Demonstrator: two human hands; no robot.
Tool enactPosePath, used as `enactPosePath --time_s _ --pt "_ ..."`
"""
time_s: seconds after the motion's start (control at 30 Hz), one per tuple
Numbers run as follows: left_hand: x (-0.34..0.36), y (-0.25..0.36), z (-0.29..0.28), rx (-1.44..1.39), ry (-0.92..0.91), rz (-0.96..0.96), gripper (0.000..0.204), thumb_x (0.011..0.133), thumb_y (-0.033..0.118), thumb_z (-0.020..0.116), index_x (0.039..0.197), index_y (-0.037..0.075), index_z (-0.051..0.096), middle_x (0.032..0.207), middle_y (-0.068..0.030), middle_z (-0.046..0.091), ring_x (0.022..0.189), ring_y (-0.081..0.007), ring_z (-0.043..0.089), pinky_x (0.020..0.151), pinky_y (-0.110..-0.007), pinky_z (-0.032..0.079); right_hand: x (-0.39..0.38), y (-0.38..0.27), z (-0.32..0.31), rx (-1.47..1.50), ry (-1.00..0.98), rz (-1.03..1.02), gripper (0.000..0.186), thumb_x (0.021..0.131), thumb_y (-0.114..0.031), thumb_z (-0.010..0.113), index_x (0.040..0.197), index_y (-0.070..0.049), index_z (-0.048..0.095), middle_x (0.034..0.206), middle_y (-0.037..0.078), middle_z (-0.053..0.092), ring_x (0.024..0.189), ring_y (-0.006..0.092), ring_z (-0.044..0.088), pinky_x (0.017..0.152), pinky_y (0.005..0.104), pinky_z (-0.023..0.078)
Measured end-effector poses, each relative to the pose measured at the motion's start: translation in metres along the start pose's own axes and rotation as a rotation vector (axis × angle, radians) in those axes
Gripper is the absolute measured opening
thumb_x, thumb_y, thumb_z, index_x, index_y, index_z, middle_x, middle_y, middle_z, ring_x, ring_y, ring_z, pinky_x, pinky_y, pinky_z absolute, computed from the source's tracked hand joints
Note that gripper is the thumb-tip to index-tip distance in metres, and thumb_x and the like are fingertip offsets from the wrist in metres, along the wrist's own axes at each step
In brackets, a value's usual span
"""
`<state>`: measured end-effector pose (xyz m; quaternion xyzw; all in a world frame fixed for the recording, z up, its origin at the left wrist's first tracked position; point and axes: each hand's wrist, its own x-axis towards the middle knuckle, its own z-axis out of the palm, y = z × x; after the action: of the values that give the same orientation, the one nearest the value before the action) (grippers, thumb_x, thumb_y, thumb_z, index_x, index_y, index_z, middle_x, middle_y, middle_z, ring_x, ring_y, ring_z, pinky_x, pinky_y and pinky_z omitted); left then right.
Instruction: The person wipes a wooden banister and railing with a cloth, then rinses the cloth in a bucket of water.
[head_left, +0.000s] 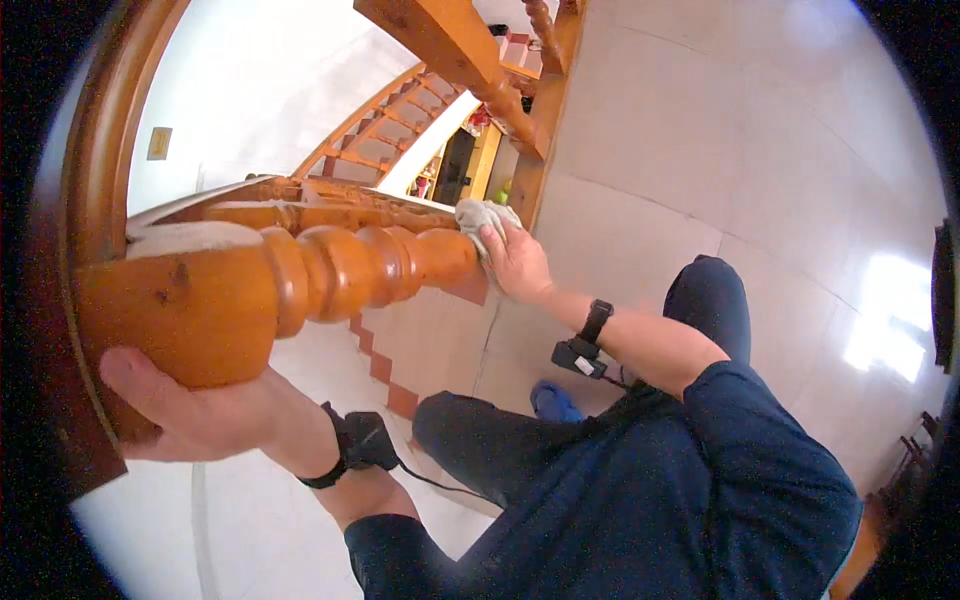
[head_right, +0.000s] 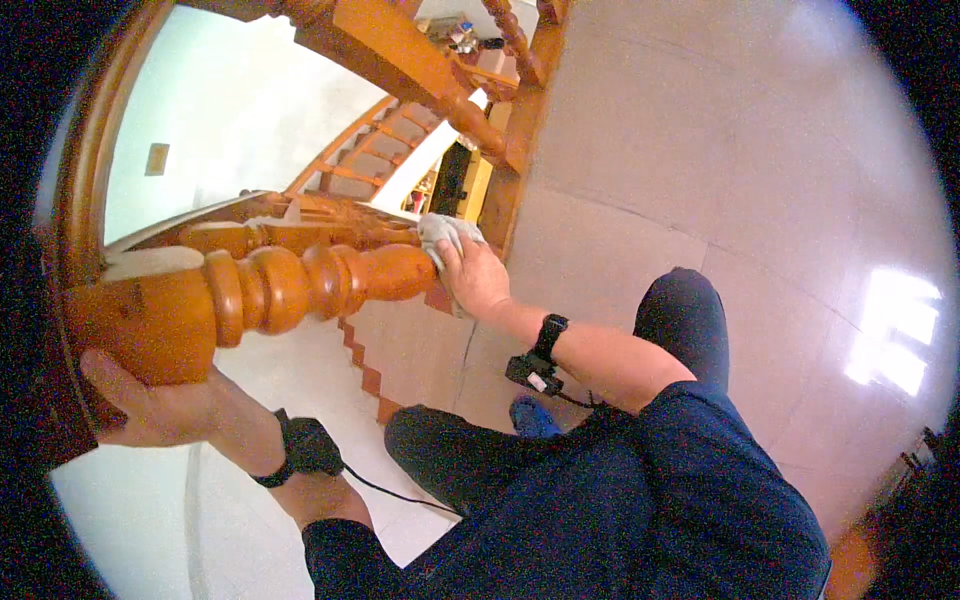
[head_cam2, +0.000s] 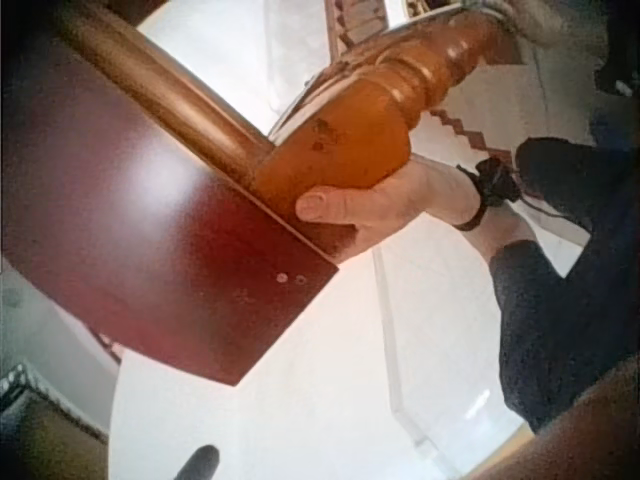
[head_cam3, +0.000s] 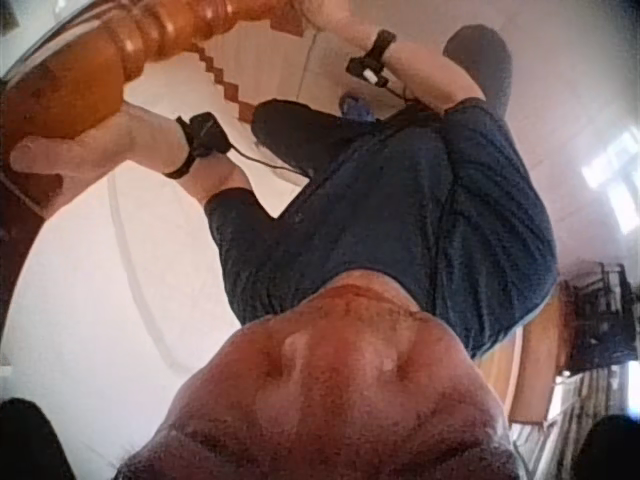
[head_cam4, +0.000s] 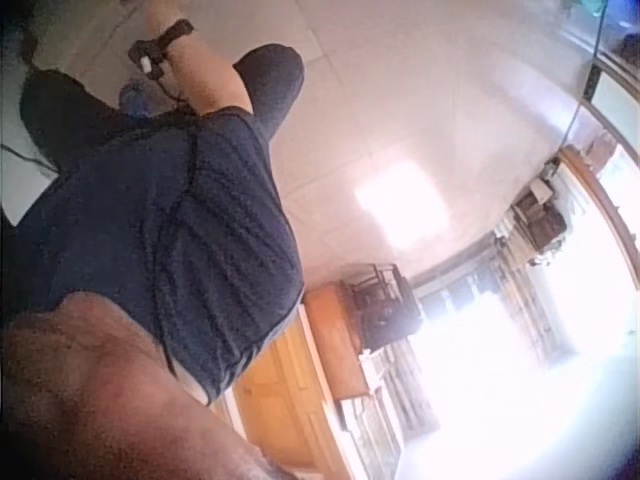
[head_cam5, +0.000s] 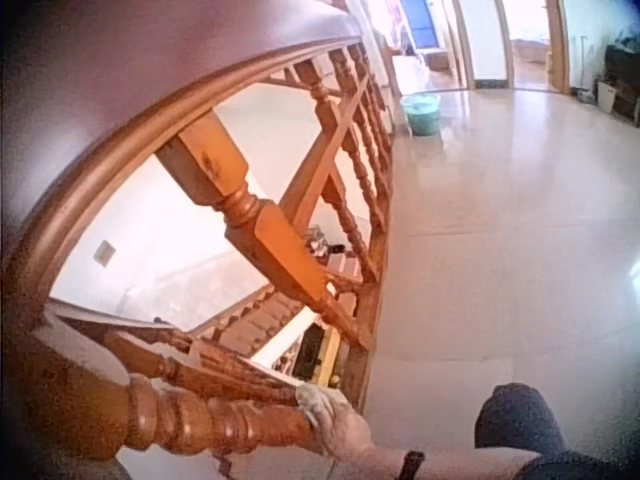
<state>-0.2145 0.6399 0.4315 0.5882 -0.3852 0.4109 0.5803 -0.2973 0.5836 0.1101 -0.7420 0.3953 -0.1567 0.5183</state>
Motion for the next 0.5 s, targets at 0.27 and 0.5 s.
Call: enactPosePath --time_s 0.27,0.5 --pt "0.000 0.001 -0.001 -0.051 0.094 -0.068 0.053 0.077 0.020 0.072 0.114 -0.008 0.047 0.113 -0.0204 0.054 0.096 -0.0301 0.058 0.087 -0.040 0.050 -0.087 0.015 0.028 0.377 -0.330 0.274 0.047 0.094 -0.040 0.040 0.108 0.003 0.053 0.087 0.024 0.062 0.088 0.0374 0.061 0.078 0.0462 0.047" --pt "-0.065 -0.003 -0.002 -0.022 0.061 -0.332 0.079 0.078 0.030 0.072 0.129 -0.006 0.024 0.129 -0.0212 0.041 0.113 -0.0305 0.048 0.099 -0.041 0.042 -0.066 0.008 0.065 1.154 -0.245 -0.066 0.035 0.096 -0.034 0.037 0.112 -0.010 0.058 0.105 0.011 0.063 0.094 0.0298 0.061 0.084 0.0427 0.050"
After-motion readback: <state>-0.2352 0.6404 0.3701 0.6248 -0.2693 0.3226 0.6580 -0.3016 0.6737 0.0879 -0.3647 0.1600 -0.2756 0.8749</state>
